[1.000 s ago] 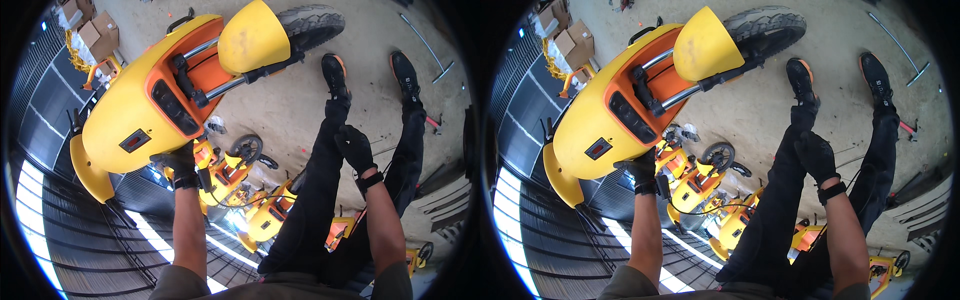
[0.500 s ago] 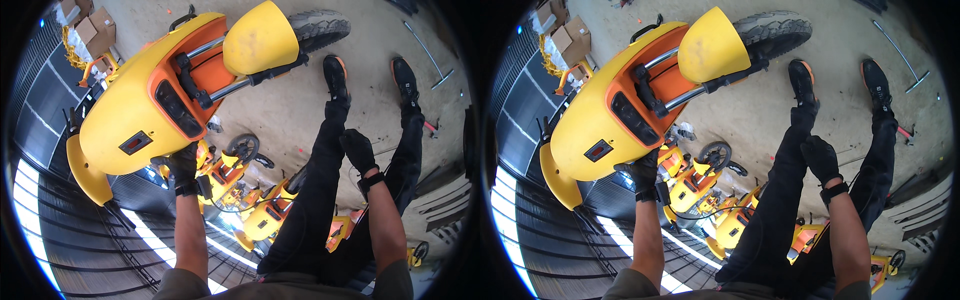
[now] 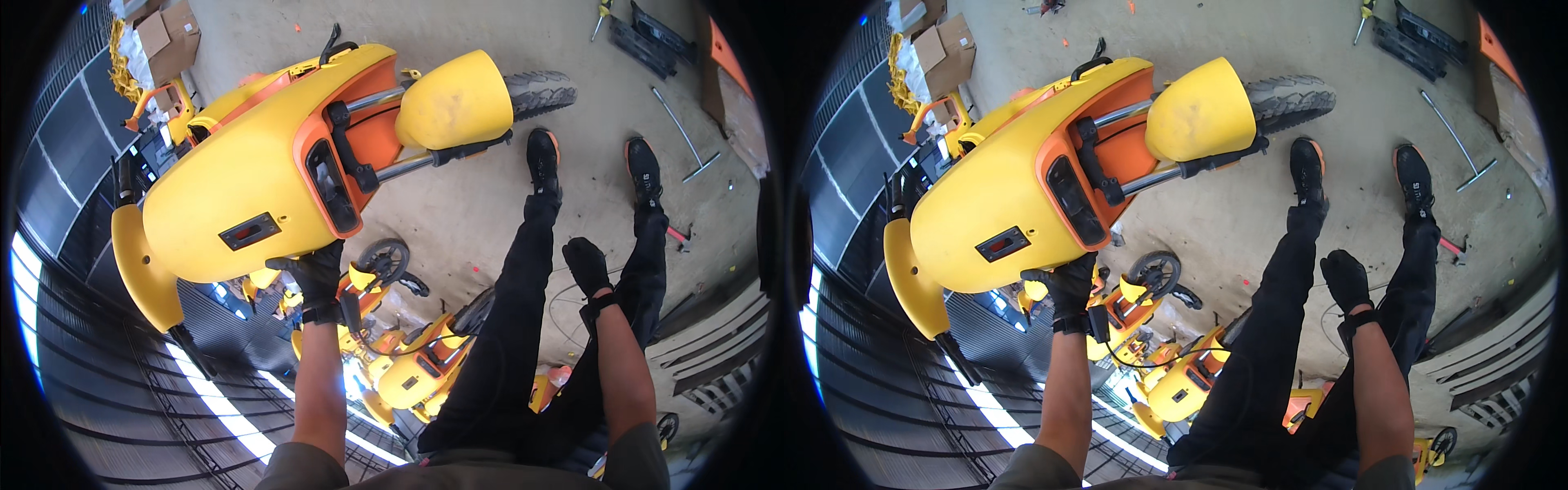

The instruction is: The person aligns and attaches the plastic body panels of a yellow electric scooter, then uses a hammer to tap the panels into place to ensure a proper fit.

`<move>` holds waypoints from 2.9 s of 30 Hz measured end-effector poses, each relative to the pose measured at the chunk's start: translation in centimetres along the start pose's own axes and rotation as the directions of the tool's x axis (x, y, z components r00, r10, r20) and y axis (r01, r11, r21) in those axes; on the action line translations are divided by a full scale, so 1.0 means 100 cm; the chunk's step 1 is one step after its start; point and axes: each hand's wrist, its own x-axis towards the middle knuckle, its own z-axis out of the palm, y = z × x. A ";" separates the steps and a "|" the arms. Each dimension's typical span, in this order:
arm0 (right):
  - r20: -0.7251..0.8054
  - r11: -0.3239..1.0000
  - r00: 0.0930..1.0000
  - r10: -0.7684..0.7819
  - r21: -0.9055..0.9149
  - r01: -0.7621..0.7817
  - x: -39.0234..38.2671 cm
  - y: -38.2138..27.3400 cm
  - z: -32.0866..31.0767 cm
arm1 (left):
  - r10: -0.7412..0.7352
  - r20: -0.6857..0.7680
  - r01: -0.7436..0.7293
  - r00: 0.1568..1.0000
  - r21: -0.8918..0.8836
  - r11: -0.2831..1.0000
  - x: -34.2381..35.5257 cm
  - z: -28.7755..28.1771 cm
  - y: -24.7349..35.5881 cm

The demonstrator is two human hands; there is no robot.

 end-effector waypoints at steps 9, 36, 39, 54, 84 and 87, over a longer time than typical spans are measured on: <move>0.007 0.992 0.998 -0.069 -0.101 0.069 0.016 -0.004 -0.041 | -0.039 0.077 0.054 0.996 -0.205 0.977 -0.003 0.002 -0.002; 0.091 0.997 0.993 0.071 -0.042 -0.068 0.034 0.002 -0.067 | 0.456 0.169 -0.348 0.874 0.873 0.342 -0.002 -0.006 -0.019; 0.088 0.992 0.994 0.060 -0.120 -0.050 0.034 -0.003 -0.078 | 0.528 0.288 -0.358 0.799 0.933 0.033 -0.007 -0.019 -0.012; 0.086 0.983 0.996 -0.026 -0.179 0.041 0.035 -0.039 -0.062 | 0.050 0.059 -0.058 0.997 0.146 0.988 -0.002 -0.036 0.000; -0.156 0.999 0.986 -0.051 0.002 0.052 0.024 -0.183 0.056 | 0.160 0.591 -0.612 0.791 0.757 0.230 0.097 -0.064 -0.053; -0.273 0.990 0.960 0.057 0.138 -0.019 0.030 -0.129 0.076 | 0.238 0.657 -0.696 0.716 0.641 0.325 0.110 -0.067 -0.060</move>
